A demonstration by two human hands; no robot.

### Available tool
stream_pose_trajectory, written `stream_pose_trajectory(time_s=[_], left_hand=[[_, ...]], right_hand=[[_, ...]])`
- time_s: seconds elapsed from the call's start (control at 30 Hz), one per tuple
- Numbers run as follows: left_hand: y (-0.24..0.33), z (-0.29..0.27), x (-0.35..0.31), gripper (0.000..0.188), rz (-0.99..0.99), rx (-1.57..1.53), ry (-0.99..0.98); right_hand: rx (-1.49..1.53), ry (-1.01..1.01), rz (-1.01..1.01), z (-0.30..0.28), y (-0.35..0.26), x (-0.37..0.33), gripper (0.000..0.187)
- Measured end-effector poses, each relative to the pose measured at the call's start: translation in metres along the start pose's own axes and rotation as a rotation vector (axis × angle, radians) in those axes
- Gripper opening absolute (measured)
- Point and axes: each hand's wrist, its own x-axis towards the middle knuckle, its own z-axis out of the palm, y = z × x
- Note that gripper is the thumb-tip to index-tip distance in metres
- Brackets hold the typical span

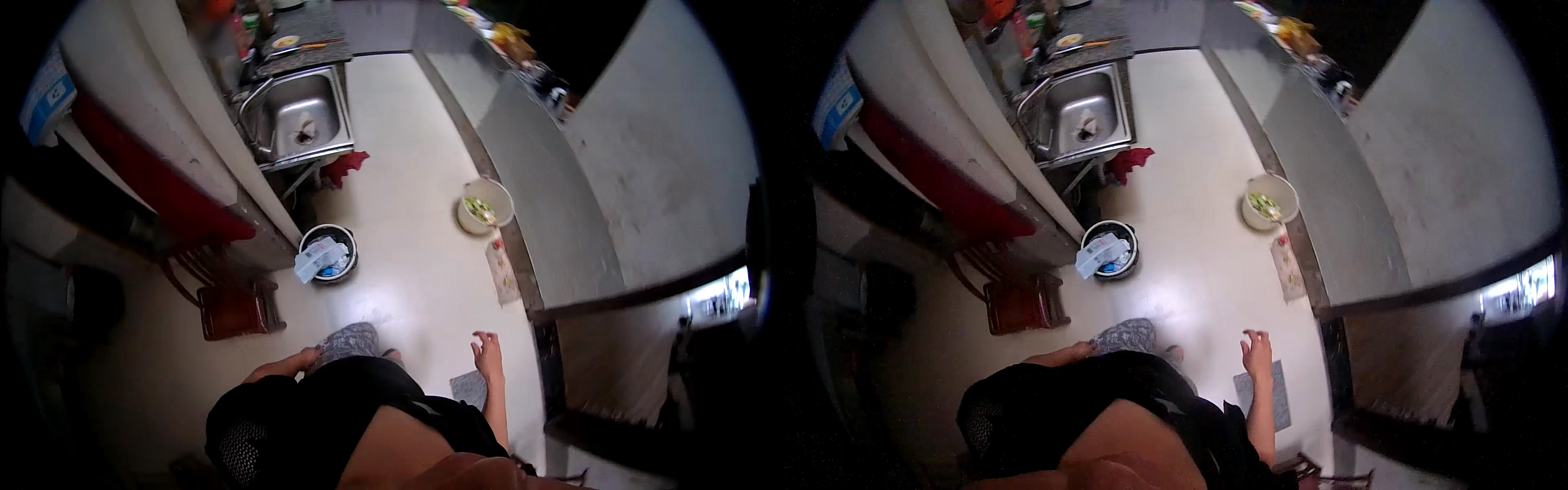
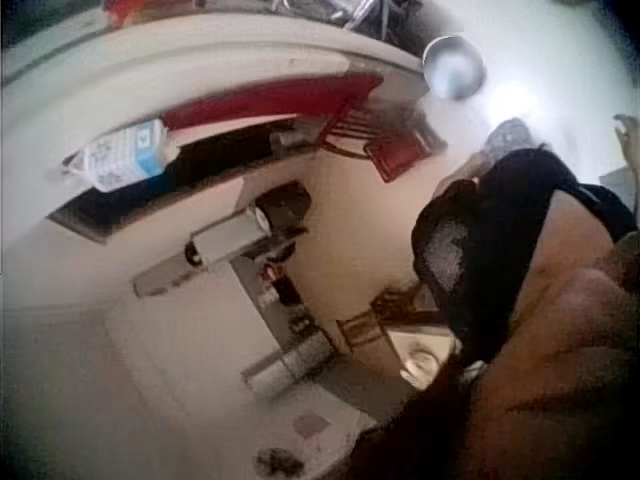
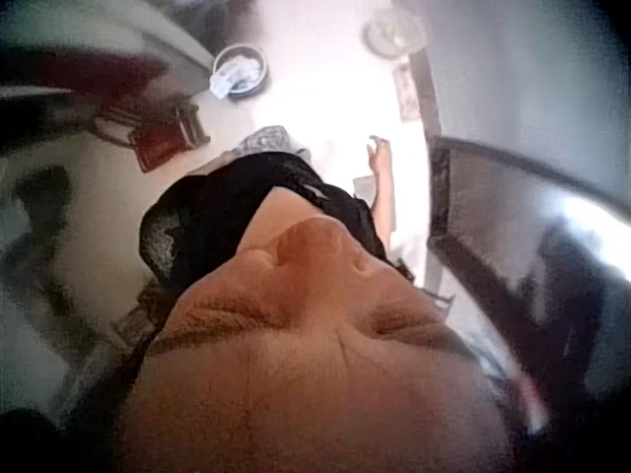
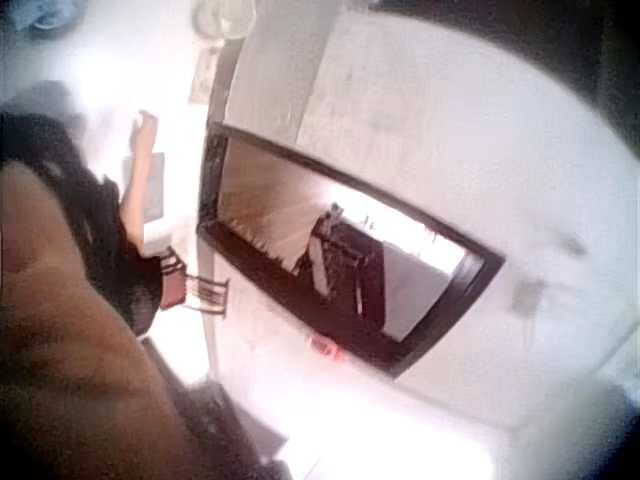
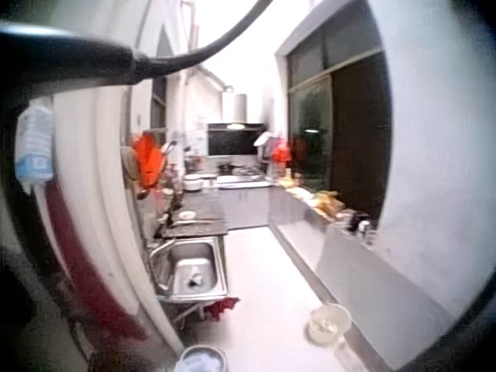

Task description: The person washes a wooden cutting board, a kitchen knife, a wok, and a glass lid in a sink using a sponge and running water.

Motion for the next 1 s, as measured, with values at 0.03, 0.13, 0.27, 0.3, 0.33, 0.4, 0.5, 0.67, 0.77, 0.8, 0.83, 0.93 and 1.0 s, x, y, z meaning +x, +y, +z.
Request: stream_pose_trajectory(time_s=[0.03, 0.13, 0.27, 0.3, 0.33, 0.4, 0.5, 0.67, 0.77, 0.8, 0.83, 0.93, 1.0], left_hand=[[0.018, 0.004, 0.007, 0.034, 0.02, 0.032, 0.075], [0.057, 0.017, 0.04, 0.038, 0.106, 0.221, 0.334], [0.148, 0.015, 0.083, 0.04, 0.08, 0.069, 0.448], [0.175, 0.011, 0.094, 0.041, 0.104, 0.152, 0.459], [0.215, 0.005, 0.097, 0.041, 0.122, 0.12, 0.417], [0.292, -0.024, 0.091, 0.043, 0.146, 0.07, 0.351], [0.352, -0.055, 0.125, 0.045, 0.16, 0.196, 0.379], [0.433, -0.109, 0.16, 0.046, 0.239, 0.082, 0.497], [0.49, -0.152, 0.16, 0.036, 0.294, -0.188, 0.423], [0.508, -0.167, 0.156, 0.032, 0.304, -0.505, 0.305], [0.538, -0.188, 0.138, 0.028, 0.337, -0.662, 0.252], [0.59, -0.247, 0.123, 0.025, 0.536, -1.253, 0.116], [0.62, -0.285, 0.108, 0.024, 0.599, -1.609, 0.141]], right_hand=[[0.009, -0.001, -0.061, -0.013, 0.0, 0.039, 0.026], [0.091, -0.063, -0.174, -0.03, -0.01, 0.15, 0.026], [0.189, -0.154, -0.173, -0.011, 0.017, 0.266, 0.027], [0.172, -0.233, -0.126, 0.005, 0.041, 0.284, 0.028], [0.052, -0.166, -0.301, 0.032, 0.09, 0.298, 0.029], [0.031, -0.298, -0.102, 0.063, 0.15, 0.306, 0.032], [0.144, -0.655, 0.505, 0.097, 0.231, 0.318, 0.026], [0.14, -0.776, 0.553, 0.083, 0.271, 0.414, 0.02], [0.12, -0.833, 0.475, 0.082, 0.281, 0.505, 0.017], [0.113, -0.857, 0.429, 0.084, 0.282, 0.542, 0.017], [0.111, -0.862, 0.397, 0.084, 0.283, 0.576, 0.016], [0.116, -0.853, 0.263, 0.067, 0.274, 0.69, 0.016], [0.136, -0.865, 0.171, 0.06, 0.262, 0.766, 0.017]])
